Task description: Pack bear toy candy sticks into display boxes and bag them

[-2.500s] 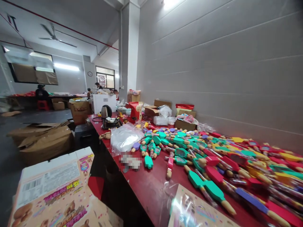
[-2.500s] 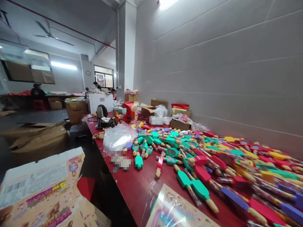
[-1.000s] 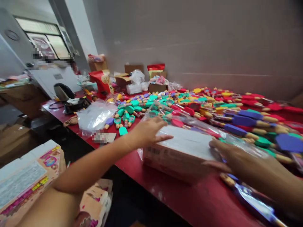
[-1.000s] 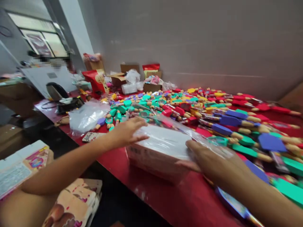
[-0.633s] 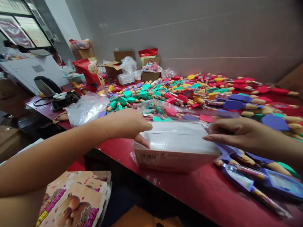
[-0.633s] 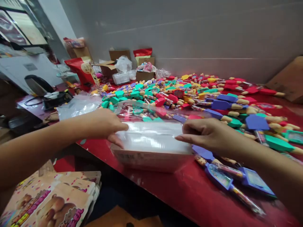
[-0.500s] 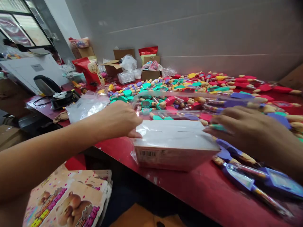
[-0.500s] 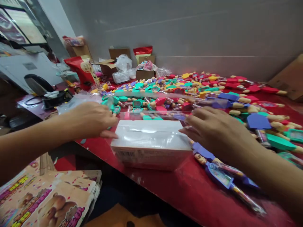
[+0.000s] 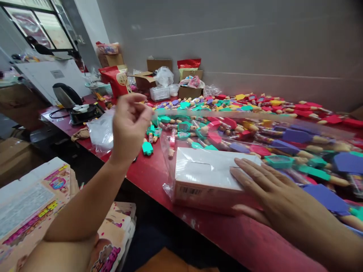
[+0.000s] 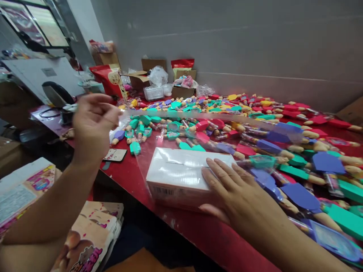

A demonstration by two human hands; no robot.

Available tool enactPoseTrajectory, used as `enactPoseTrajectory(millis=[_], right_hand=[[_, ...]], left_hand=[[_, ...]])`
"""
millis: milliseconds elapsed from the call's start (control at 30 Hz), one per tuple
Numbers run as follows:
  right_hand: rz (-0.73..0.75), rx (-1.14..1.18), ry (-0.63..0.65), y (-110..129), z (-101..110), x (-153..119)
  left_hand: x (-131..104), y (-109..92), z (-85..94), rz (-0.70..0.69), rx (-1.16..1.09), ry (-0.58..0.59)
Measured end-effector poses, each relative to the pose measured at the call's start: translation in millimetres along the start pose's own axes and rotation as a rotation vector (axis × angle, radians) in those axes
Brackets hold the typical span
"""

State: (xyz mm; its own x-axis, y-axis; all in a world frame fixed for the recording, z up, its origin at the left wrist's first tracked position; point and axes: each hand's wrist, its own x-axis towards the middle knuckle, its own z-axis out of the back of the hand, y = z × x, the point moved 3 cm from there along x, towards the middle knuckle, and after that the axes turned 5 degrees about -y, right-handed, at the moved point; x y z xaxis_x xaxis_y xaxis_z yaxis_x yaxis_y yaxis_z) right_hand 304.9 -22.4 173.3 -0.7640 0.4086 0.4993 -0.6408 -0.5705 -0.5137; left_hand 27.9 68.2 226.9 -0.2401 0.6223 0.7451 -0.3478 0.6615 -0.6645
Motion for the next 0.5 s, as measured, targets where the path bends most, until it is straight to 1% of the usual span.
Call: enactPoseTrajectory(millis=[33, 67, 100, 167, 233, 267, 300, 400, 500], right_hand=[[-0.011, 0.007, -0.010, 0, 3, 2], [-0.025, 0.025, -0.031, 1, 8, 6], [-0.036, 0.056, -0.057, 2, 13, 11], [-0.022, 0.142, -0.118, 4, 22, 26], [0.025, 0.199, -0.174, 5, 28, 50], [0.045, 0.203, -0.206, 4, 29, 64], [0.055, 0.194, -0.243, 3, 28, 80], [0.072, 0.167, -0.334, -2, 21, 123], [0.103, 0.167, -0.328, -7, 9, 150]], left_hand=[[-2, -1, 3.6, -0.002, -0.105, -0.095], [-6, -2, 5.0, 0.013, -0.188, -0.140], [-11, -2, 3.6, 0.055, -0.246, -0.134], [-26, -1, -6.5, 0.212, -0.308, -0.031], [-38, 0, -19.6, 0.376, -0.331, 0.066], [-41, -1, -25.0, 0.420, -0.320, 0.091], [-42, -3, -28.7, 0.430, -0.294, 0.099], [-37, -11, -31.2, 0.362, -0.206, 0.080], [-34, -15, -25.8, 0.323, -0.241, 0.021]])
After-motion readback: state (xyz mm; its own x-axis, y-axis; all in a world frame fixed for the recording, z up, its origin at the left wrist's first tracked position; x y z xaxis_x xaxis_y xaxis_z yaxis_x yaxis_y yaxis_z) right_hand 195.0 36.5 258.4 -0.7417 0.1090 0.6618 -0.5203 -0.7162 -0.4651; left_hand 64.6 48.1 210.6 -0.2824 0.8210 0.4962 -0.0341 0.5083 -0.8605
